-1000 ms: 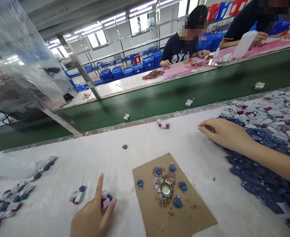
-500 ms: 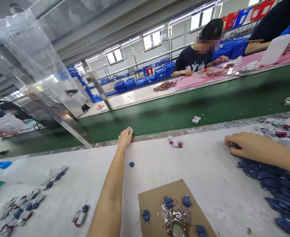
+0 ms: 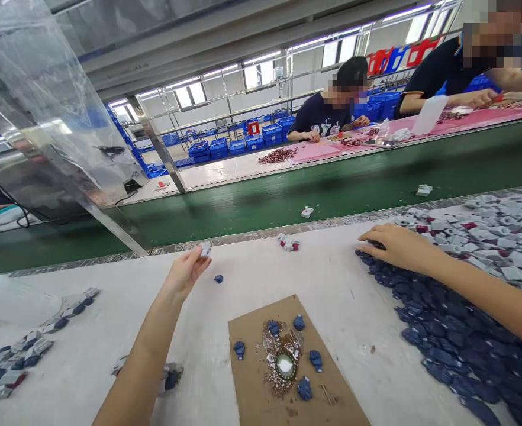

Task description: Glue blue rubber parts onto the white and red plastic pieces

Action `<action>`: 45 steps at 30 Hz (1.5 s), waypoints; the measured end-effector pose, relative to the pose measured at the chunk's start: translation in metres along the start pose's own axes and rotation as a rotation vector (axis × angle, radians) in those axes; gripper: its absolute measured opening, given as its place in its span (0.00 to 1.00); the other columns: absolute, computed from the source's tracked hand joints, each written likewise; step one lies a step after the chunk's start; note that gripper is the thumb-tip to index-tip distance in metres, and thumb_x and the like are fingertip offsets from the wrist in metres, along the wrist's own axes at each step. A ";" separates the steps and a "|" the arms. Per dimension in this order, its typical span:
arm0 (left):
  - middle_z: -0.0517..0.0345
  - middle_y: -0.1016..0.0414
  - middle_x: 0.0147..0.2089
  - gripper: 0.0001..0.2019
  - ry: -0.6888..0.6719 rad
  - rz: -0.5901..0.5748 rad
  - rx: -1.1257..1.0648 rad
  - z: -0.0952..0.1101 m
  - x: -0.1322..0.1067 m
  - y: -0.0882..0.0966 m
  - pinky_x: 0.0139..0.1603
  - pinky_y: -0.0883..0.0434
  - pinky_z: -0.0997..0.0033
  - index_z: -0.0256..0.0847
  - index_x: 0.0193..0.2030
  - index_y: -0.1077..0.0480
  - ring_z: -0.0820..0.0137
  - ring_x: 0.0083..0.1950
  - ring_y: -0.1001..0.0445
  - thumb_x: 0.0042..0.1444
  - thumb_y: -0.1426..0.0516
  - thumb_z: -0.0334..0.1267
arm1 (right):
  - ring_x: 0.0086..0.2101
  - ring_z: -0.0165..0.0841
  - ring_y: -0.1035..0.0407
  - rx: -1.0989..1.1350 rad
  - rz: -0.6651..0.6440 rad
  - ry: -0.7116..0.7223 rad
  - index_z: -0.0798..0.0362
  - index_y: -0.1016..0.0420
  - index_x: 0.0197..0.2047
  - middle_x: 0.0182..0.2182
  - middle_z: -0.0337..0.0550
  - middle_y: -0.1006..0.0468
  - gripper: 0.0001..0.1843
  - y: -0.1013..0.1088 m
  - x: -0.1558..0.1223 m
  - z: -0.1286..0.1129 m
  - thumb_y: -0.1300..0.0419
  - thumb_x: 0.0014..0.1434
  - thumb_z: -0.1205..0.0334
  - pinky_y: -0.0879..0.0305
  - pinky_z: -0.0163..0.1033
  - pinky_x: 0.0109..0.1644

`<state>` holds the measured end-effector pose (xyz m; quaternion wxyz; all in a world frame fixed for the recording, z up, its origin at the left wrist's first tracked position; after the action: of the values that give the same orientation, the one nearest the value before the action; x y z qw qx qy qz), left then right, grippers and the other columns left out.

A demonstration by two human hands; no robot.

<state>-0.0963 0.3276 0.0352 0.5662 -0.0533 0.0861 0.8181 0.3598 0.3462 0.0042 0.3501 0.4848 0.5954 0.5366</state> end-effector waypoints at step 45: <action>0.56 0.18 0.32 0.20 0.454 -0.046 -0.665 -0.108 -0.233 -0.005 0.30 0.28 0.83 0.39 0.33 0.19 0.76 0.31 0.23 0.30 0.24 0.40 | 0.22 0.34 0.32 0.237 -0.269 0.609 0.49 0.43 0.29 0.25 0.38 0.28 0.11 -0.037 -0.090 -0.277 0.51 0.62 0.71 0.46 0.34 0.24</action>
<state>-0.0099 0.0936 -0.0284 0.5029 -0.4149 -0.0619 0.7557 0.1187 0.1792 0.0085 0.1653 0.2568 0.7892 0.5328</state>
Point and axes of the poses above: each hand's wrist, its own x-axis towards the middle knuckle, its own y-axis out of the back of the hand, z = x × y, the point moved 8 cm from there along x, towards the middle knuckle
